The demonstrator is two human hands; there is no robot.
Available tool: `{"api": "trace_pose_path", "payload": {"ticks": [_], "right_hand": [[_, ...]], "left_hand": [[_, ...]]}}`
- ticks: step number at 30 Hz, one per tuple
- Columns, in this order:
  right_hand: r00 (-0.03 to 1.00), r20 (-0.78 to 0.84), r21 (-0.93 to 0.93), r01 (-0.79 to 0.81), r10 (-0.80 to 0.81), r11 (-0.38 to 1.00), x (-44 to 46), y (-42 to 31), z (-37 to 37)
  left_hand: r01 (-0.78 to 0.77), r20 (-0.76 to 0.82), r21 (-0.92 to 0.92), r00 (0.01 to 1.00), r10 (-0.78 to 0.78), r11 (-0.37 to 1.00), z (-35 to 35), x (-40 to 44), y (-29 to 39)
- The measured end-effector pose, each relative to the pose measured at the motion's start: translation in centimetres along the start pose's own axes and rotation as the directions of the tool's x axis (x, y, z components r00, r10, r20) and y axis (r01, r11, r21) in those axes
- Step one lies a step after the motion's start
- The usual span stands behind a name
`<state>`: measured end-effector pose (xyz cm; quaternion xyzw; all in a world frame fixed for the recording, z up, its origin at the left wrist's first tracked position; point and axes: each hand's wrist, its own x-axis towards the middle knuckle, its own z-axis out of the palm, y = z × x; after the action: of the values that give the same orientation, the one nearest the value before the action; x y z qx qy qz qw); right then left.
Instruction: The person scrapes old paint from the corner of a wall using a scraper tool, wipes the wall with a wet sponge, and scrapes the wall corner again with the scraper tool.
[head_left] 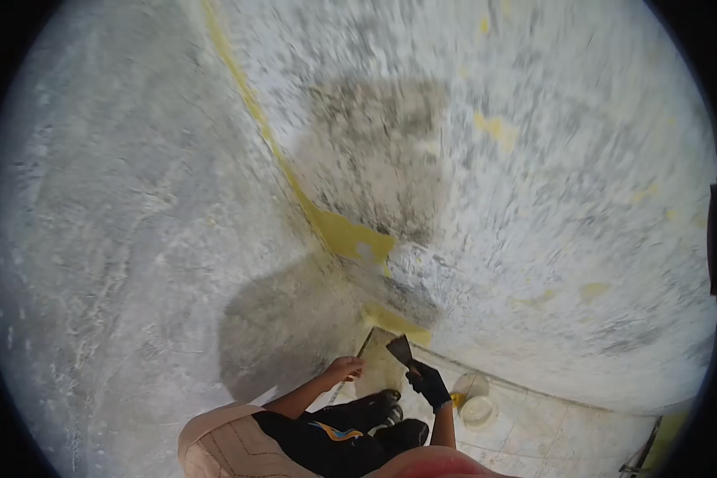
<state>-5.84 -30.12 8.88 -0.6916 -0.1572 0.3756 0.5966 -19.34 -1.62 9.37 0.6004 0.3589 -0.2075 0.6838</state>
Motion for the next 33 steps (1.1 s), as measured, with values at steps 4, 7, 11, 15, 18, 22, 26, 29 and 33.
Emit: {"api": "trace_pose_path", "payload": {"ticks": [4, 7, 11, 15, 18, 22, 26, 29, 33], "right_hand": [[0.990, -0.134, 0.043, -0.047, 0.053, 0.998, -4.1, 1.5, -0.7], [0.966, -0.207, 0.160, -0.124, 0.156, 0.979, -5.9, 9.1, -1.0], [0.839, -0.447, 0.361, -0.148, 0.310, 0.921, -6.6, 21.3, 0.9], [0.749, -0.529, 0.492, -0.113, 0.399, 0.863, -6.5, 29.3, 4.7], [0.800, -0.452, 0.452, -0.178, 0.396, 0.874, -6.4, 35.5, 6.2], [0.852, -0.266, 0.512, -0.272, 0.451, 0.815, -5.1, 39.9, 7.1], [0.848, -0.270, 0.550, -0.252, 0.455, 0.796, -5.9, 40.0, 6.9], [0.840, -0.298, 0.569, -0.225, 0.453, 0.791, -7.6, 40.8, 6.6], [0.793, -0.286, 0.551, -0.324, 0.539, 0.769, -9.7, 39.7, 6.3]], "left_hand": [[-0.381, 0.145, 0.170, 0.922, 0.359, 0.909, -0.1, -5.8, 5.5], [-0.496, 0.082, 0.493, 0.845, 0.529, 0.715, -0.6, -14.1, 13.4], [-0.480, -0.043, 0.787, 0.583, 0.811, 0.386, 0.0, -24.5, 23.4], [0.006, 0.229, 0.972, 0.194, 0.954, -0.235, 2.6, -29.9, 30.3], [0.424, 0.408, 0.800, 0.135, 0.903, -0.424, 3.0, -32.9, 33.5], [0.677, 0.464, 0.592, 0.158, 0.872, -0.438, 2.5, -36.0, 34.4], [0.734, 0.417, 0.554, 0.164, 0.894, -0.394, -1.1, -37.4, 33.6], [0.800, 0.335, 0.508, 0.158, 0.929, -0.319, -2.7, -36.8, 32.7], [0.791, 0.339, 0.514, 0.168, 0.926, -0.332, -2.7, -37.5, 32.1]]}}
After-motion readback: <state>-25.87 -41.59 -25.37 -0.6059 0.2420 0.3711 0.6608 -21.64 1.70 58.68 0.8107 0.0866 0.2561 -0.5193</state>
